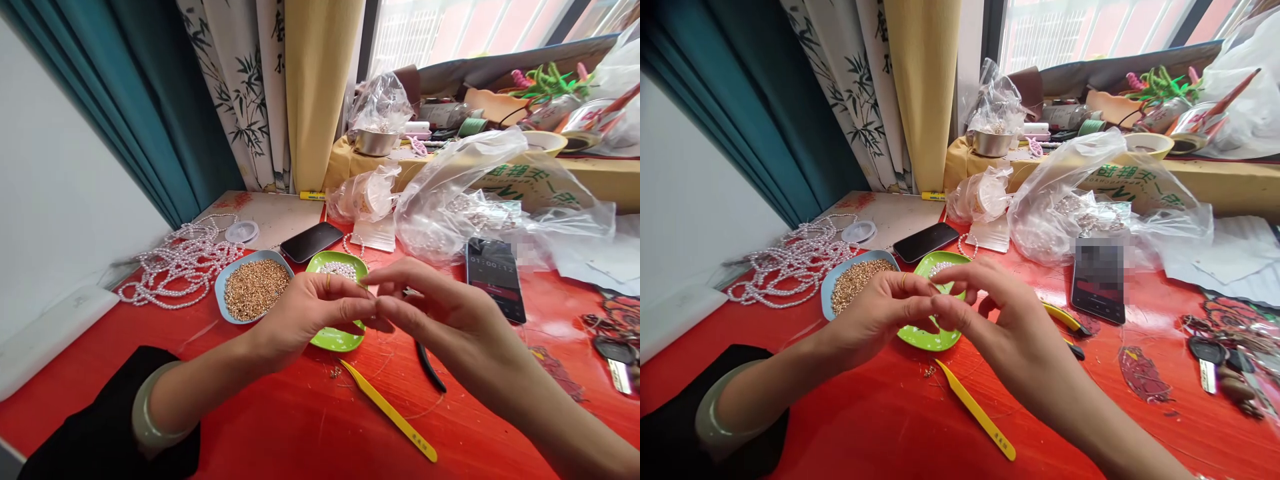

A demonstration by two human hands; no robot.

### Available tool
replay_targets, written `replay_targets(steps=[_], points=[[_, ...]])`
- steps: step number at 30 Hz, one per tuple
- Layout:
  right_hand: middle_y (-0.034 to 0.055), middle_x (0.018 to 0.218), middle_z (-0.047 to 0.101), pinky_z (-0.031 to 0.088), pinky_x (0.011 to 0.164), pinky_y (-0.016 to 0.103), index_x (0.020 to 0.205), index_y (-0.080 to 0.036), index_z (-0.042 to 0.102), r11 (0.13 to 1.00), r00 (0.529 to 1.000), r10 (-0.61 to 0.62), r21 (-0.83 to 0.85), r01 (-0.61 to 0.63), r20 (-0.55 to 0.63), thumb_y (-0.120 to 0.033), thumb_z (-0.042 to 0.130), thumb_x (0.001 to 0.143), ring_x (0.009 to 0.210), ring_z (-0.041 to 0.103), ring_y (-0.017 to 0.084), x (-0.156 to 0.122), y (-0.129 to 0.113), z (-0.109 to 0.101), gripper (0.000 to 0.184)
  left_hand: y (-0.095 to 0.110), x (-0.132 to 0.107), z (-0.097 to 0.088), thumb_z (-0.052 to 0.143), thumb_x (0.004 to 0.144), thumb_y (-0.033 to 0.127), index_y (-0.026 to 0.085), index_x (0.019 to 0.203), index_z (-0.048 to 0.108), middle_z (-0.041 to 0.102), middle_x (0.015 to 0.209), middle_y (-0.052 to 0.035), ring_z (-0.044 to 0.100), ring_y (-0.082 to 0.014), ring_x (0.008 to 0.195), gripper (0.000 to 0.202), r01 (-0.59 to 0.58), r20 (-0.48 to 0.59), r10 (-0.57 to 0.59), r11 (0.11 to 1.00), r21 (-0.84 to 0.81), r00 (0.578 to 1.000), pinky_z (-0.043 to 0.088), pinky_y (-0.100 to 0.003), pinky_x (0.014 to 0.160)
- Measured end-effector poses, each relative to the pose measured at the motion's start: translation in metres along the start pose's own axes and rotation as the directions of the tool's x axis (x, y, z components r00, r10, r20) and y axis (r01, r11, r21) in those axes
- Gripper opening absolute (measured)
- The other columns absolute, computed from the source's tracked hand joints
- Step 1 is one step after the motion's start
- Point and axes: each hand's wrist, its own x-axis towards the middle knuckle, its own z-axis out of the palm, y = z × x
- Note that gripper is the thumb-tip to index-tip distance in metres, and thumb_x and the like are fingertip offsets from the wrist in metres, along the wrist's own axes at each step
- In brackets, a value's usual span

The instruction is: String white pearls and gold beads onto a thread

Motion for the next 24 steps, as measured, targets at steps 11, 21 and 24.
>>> replay_targets(steps=[11, 21, 24], points=[[-0.0013, 0.064, 0.048, 0.030, 0.042, 0.021, 0.067, -0.019, 0.064, 0.891, 0.869, 0.270, 0.450, -0.063, -0.414, -0.023, 0.066, 0.075, 0.050, 0.042, 0.007, 0.018, 0.012, -0.040, 0.009, -0.001, -0.001, -0.003, 0.073, 0.067, 0.029, 0.019, 0.069, 0.072, 0.071, 0.070, -0.0018, 0.062, -0.0101, 0.067, 0.011, 0.293, 0.119, -0.314, 0.942, 0.166, 0.942, 0.046, -0.021, 0.066], [0.0045, 0.081, 0.046, 0.042, 0.062, 0.028, 0.065, -0.027, 0.049, 0.906, 0.576, 0.320, 0.420, 0.044, -0.752, -0.019, 0.049, 0.084, 0.095, 0.054, 0.017, 0.035, 0.035, -0.113, 0.021, -0.001, 0.004, -0.006, 0.070, 0.068, 0.028, 0.016, 0.067, 0.068, 0.070, 0.068, -0.0012, 0.061, -0.0077, 0.061, 0.012, 0.385, 0.106, -0.422, 0.885, 0.261, 0.900, 0.042, -0.020, 0.058], [0.0046, 0.092, 0.047, 0.043, 0.069, 0.031, 0.072, -0.028, 0.044, 0.957, 0.584, 0.228, 0.291, 0.015, -0.779, -0.021, 0.052, 0.080, 0.098, 0.054, 0.018, 0.036, 0.045, -0.112, 0.013, 0.000, 0.003, -0.005, 0.071, 0.069, 0.026, 0.016, 0.068, 0.068, 0.071, 0.069, -0.0016, 0.062, -0.0087, 0.062, 0.011, 0.359, 0.138, -0.388, 0.913, 0.197, 0.911, 0.044, -0.021, 0.061]])
